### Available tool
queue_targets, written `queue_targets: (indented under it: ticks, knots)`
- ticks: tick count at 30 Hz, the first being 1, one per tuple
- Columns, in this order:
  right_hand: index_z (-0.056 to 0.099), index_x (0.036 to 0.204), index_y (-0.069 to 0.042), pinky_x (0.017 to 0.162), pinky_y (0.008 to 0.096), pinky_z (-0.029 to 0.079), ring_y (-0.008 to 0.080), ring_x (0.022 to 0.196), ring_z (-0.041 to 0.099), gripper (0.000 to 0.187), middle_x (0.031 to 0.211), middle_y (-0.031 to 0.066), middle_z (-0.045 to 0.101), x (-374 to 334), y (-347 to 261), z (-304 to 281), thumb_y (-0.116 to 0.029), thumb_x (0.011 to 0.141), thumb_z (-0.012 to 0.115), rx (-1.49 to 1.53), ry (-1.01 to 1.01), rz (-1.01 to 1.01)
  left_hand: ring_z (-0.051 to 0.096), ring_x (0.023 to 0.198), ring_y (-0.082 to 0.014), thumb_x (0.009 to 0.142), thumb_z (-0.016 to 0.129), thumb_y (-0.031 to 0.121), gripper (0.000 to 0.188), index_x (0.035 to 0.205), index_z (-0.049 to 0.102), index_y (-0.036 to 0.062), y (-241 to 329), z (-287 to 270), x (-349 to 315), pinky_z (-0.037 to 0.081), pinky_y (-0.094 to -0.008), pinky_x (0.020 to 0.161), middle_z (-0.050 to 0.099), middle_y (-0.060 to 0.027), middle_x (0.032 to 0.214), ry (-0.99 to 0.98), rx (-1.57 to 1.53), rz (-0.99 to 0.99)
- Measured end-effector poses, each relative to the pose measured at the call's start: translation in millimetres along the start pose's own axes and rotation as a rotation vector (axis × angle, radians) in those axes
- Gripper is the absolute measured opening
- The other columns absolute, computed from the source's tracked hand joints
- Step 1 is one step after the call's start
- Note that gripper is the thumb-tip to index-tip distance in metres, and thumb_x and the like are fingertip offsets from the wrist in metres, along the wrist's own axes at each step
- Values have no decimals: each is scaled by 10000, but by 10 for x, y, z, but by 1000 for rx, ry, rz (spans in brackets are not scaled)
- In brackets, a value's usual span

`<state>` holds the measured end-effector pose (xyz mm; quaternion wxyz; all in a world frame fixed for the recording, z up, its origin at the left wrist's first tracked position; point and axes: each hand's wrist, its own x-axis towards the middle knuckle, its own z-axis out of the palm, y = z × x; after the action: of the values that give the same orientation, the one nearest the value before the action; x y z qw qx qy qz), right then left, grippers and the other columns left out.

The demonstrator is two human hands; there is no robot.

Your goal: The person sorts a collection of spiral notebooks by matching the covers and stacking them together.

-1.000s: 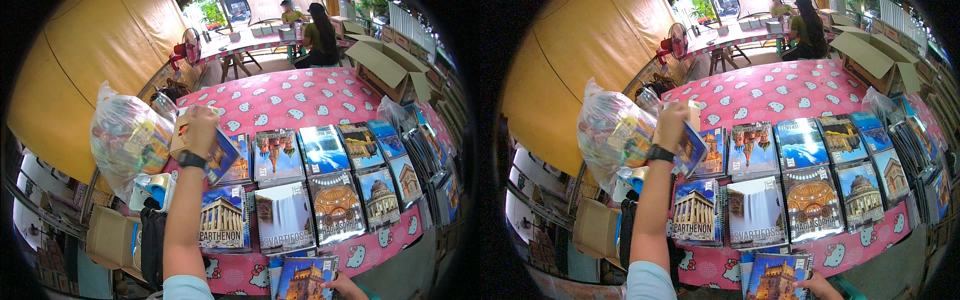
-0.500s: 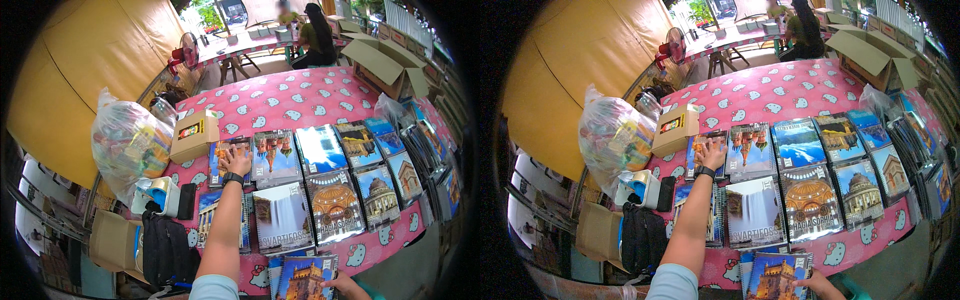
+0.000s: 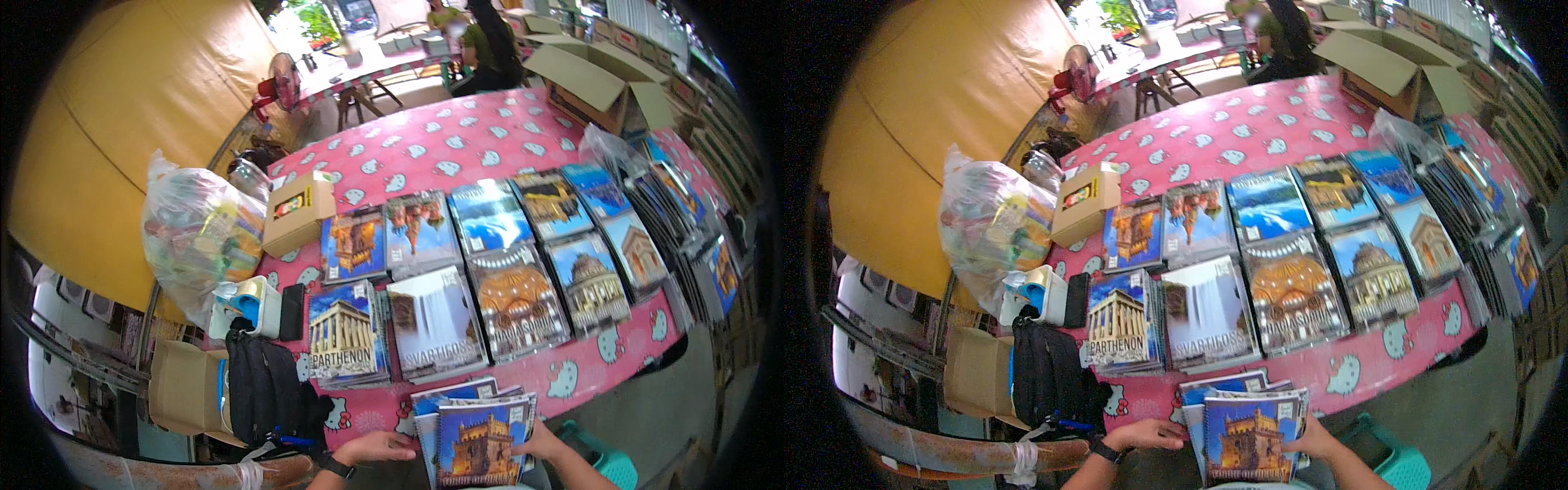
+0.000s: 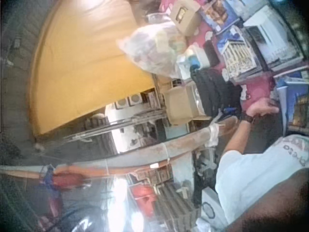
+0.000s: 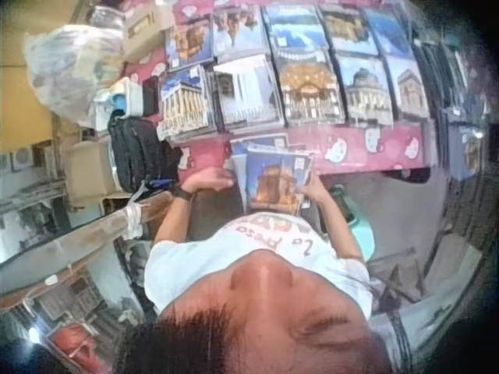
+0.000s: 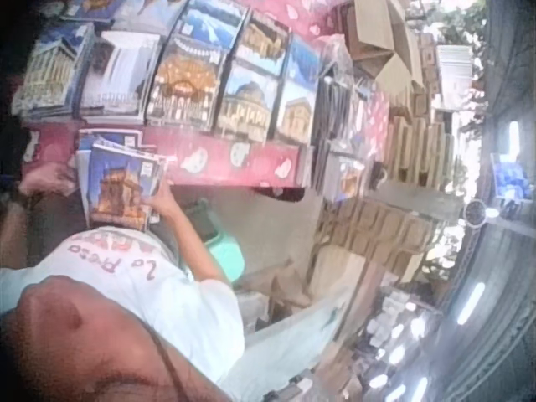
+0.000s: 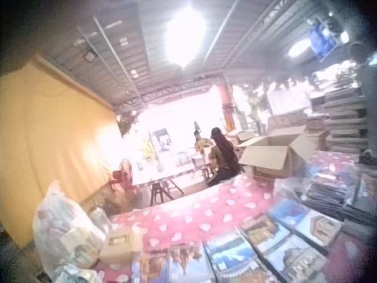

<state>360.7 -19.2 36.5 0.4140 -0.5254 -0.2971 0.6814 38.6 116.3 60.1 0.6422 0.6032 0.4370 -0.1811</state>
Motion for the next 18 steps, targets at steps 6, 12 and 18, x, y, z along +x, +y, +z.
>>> queue_targets:
  ticks: [6, 12, 18]
  knots:
    - [369, 1218, -17, 899, 308, 380, 153, 1004, 488, 845, 1099, 63, 529, -135, -210, 29, -73, 496, 804, -214, -89, -162, 490, 1010, -169, 589, 806, 117, 729, 1189, 404, 21, 203, 866, 62, 407, -318, 895, 515, -68, 1091, 340, -459, 452]
    - [373, 1227, -38, 917, 314, 372, 144, 1058, 458, 859, 1123, 57, 517, -219, -882, 92, -109, 505, 831, -234, 12, -317, 447, 1092, -189, 544, 827, 143, 812, 1215, 380, 44, 626, 617, 134, 371, -349, 937, 460, -96, 1184, 462, -439, 820]
    - [365, 1244, -75, 906, 300, 377, 146, 1026, 473, 891, 1097, 43, 518, 67, -724, -74, -92, 486, 833, -352, 4, -597, 209, 1286, -238, 469, 850, 186, 1174, 1367, 104, 64, 558, 386, 588, 176, -364, 1058, 168, -135, 1397, 656, -125, 1086]
